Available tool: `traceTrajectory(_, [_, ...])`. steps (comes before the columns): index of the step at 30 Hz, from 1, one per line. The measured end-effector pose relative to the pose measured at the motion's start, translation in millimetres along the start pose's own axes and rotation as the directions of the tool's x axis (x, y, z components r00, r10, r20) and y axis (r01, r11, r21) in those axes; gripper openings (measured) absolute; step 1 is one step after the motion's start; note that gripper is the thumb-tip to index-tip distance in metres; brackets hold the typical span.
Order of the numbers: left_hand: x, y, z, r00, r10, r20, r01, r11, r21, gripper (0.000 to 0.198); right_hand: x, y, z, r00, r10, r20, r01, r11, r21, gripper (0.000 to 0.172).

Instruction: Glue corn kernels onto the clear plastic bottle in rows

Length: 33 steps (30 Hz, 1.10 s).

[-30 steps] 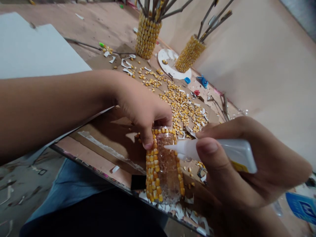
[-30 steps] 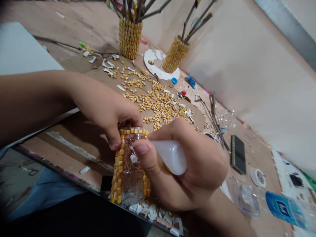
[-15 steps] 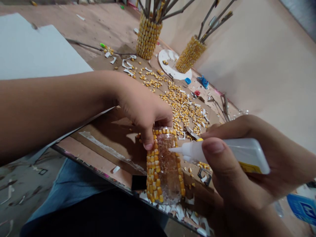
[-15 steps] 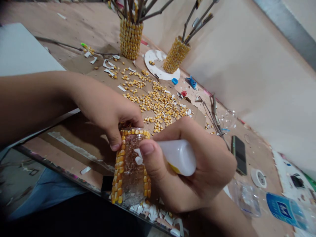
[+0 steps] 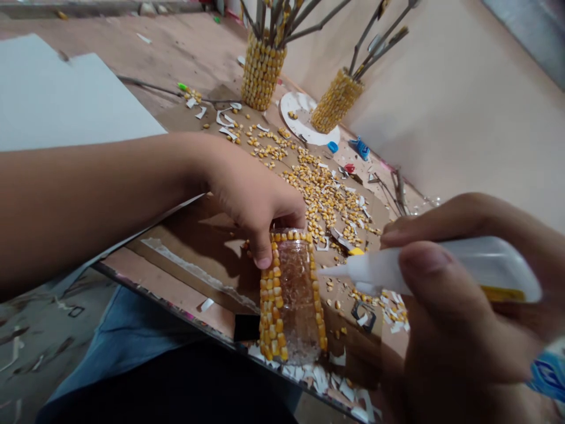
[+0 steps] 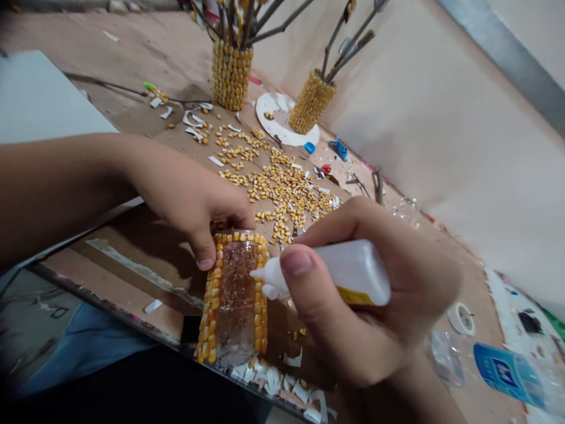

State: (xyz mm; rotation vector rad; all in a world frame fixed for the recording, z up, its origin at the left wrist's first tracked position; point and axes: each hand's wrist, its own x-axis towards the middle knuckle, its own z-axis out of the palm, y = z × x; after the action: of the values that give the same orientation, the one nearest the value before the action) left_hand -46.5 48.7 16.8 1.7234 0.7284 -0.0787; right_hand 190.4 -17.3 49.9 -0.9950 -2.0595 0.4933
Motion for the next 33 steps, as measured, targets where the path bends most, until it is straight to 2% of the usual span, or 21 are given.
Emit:
traceTrajectory(4, [1,-1,-1.2,0.992,0.011,0.123,-0.016,0.999,0.036,0.025,4,8,5,0.994,0.038,0.098,-0.053,0.986,0.160,0.015])
traceTrajectory(7, [0,0,-1.2,0.993,0.010,0.114,-0.013,0.999,0.030,0.024,8,14,8,0.982,-0.017,0.187,-0.024,0.976,0.218,0.011])
traceTrajectory(11, [0,1,-1.5,0.993,0.011,0.118,-0.019,0.998,0.066,0.024,12,17,9,0.965,-0.054,0.258,-0.004,0.976,0.218,0.015])
traceTrajectory(16, [-1,1,-3.1,0.992,-0.011,0.126,-0.003,0.994,0.113,0.027,13,17,7,0.993,0.011,0.121,-0.036,0.978,0.207,0.017])
traceTrajectory(18, [-1,3,-3.6,0.991,-0.033,0.127,0.017,0.992,0.124,0.029,15,19,5,0.995,0.020,0.100,-0.039,0.979,0.200,0.017])
traceTrajectory(21, [-2,5,-4.3,0.989,-0.050,0.143,0.035,0.994,0.104,0.032,23,23,-7,0.990,0.037,0.135,-0.067,0.973,0.223,0.017])
traceTrajectory(24, [-3,8,-5.7,0.989,-0.049,0.137,0.036,0.995,0.094,0.031,33,26,-31,0.978,0.129,0.167,-0.171,0.948,0.269,0.023])
traceTrajectory(25, [-4,9,-6.7,0.991,-0.065,0.113,0.050,0.991,0.127,0.029,36,28,-41,0.966,0.170,0.196,-0.221,0.935,0.279,0.026])
traceTrajectory(27, [-7,11,-9.2,0.990,-0.137,-0.032,0.141,0.955,0.260,0.026,37,36,-58,0.920,0.266,0.289,-0.345,0.900,0.268,0.031])
traceTrajectory(28, [-8,11,-10.6,0.985,-0.156,-0.076,0.171,0.942,0.288,0.030,36,43,-65,0.883,0.305,0.357,-0.405,0.880,0.249,0.032])
traceTrajectory(30, [-10,11,-13.3,0.981,-0.183,-0.069,0.195,0.942,0.274,0.035,29,62,-73,0.859,0.324,0.397,-0.425,0.883,0.199,0.034])
traceTrajectory(33, [-13,8,-16.8,0.971,-0.233,-0.053,0.239,0.938,0.251,0.042,8,103,-75,0.845,0.393,0.361,-0.418,0.908,-0.011,0.039])
